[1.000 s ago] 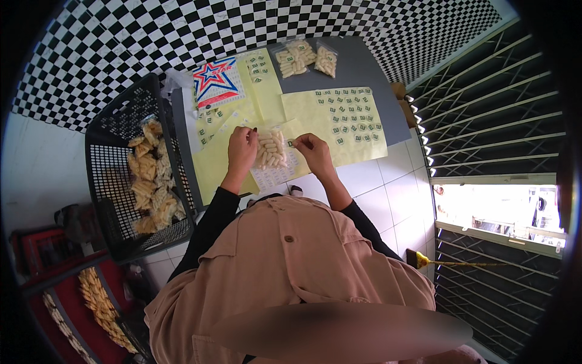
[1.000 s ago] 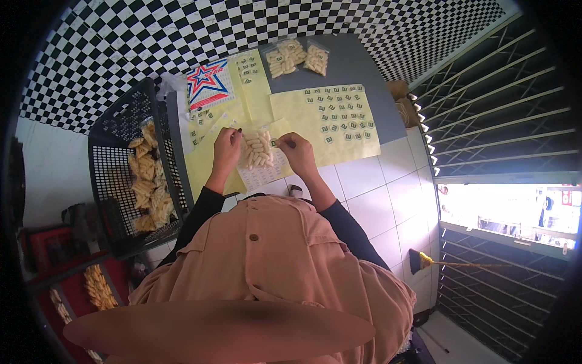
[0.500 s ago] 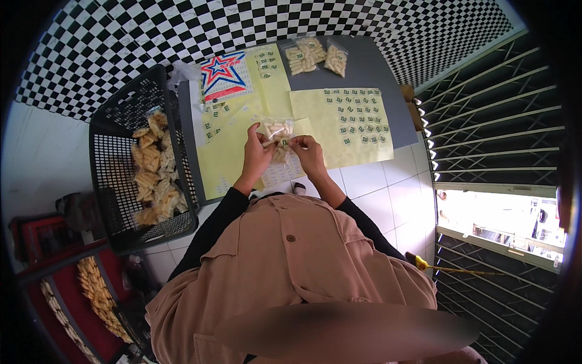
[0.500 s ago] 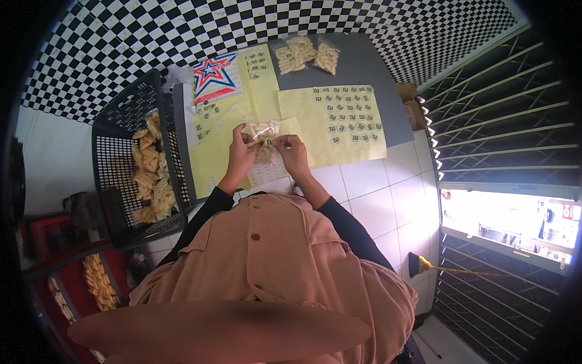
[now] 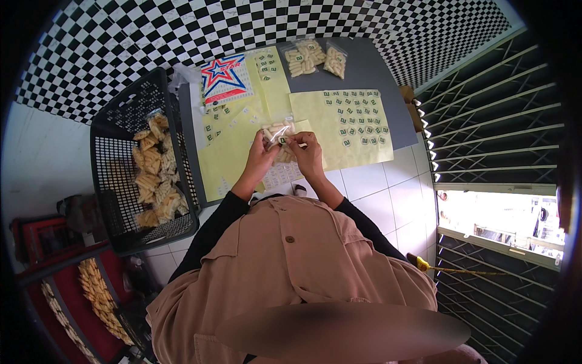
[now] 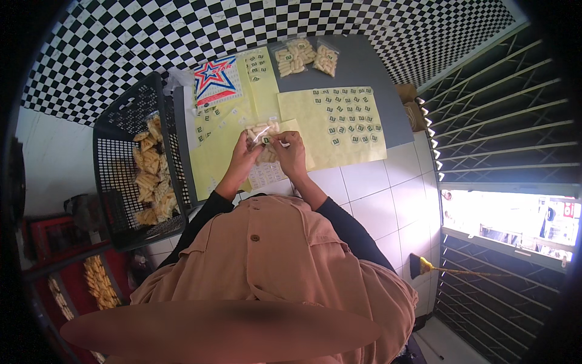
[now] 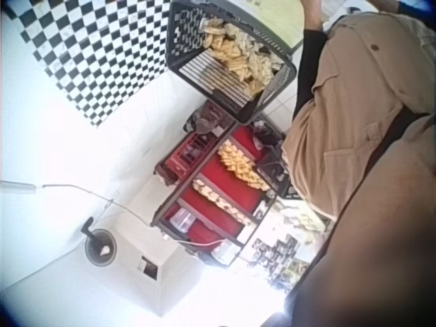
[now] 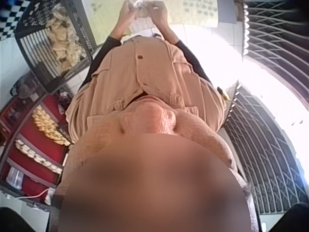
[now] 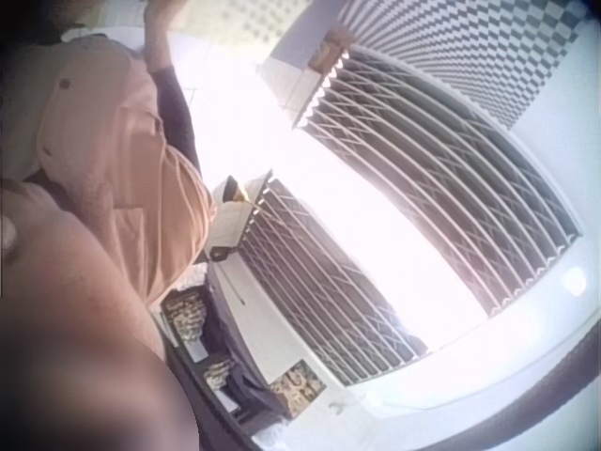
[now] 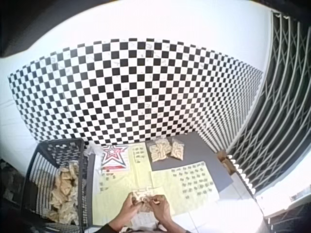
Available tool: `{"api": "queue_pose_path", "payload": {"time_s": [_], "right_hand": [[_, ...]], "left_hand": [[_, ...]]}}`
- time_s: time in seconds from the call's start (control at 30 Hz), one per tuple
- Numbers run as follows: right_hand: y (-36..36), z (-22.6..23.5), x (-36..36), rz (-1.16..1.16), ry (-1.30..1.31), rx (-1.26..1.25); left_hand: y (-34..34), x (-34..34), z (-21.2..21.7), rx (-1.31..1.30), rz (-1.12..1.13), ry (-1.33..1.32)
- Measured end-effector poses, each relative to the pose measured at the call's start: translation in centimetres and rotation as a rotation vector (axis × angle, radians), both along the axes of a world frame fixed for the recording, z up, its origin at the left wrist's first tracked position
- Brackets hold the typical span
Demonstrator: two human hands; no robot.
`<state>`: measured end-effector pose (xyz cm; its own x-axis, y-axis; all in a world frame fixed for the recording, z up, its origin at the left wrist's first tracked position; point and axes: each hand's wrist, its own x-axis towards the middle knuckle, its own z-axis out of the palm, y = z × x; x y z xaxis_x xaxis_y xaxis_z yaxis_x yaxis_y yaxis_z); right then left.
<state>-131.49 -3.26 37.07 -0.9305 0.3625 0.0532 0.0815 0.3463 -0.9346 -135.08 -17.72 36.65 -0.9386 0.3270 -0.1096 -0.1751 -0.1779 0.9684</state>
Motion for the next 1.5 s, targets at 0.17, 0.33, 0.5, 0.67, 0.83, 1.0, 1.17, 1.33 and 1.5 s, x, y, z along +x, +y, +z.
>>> {"api": "queue_pose_path", "payload": {"time_s": [0.17,0.33,0.5,0.67,0.83,1.0,1.17,1.33,1.5], "right_hand": [[0.1,0.1,0.1,0.001,0.038,0.056],[0.3,0.3,0.3,-0.021,0.062,0.128],[0.4,1.1,0.6,-0.055,0.083,0.020],[0.7,1.2,0.1,-0.136,0.138,-0.114],[1.2,1.7,0.2,0.084,-0.105,-0.081],[2.0,0.4,-0.6,0.067,-0.124,-0.008],[4.2,-0.1,-2.6,0.133,-0.093,-0.001],[9.7,-0.1,-10.5,0.021,0.074,0.134],[14.7,2.0,-20.9,-0.043,-0.042,0.127]], "left_hand": [[0.0,0.1,0.7,0.103,-0.013,-0.126],[0.6,0.3,0.4,-0.040,-0.034,0.046],[1.3,0.4,0.7,0.038,0.010,0.055],[1.7,0.2,0.6,0.087,0.016,0.058],[3.1,0.3,1.1,-0.100,0.068,0.199],[4.3,0.2,0.2,-0.218,0.134,0.202],[4.7,-0.9,-1.8,-0.094,0.245,0.129],[2.2,-1.0,0.9,-0.057,0.286,0.006],[-0.5,0.0,0.6,-0.118,0.427,-0.016]]}}
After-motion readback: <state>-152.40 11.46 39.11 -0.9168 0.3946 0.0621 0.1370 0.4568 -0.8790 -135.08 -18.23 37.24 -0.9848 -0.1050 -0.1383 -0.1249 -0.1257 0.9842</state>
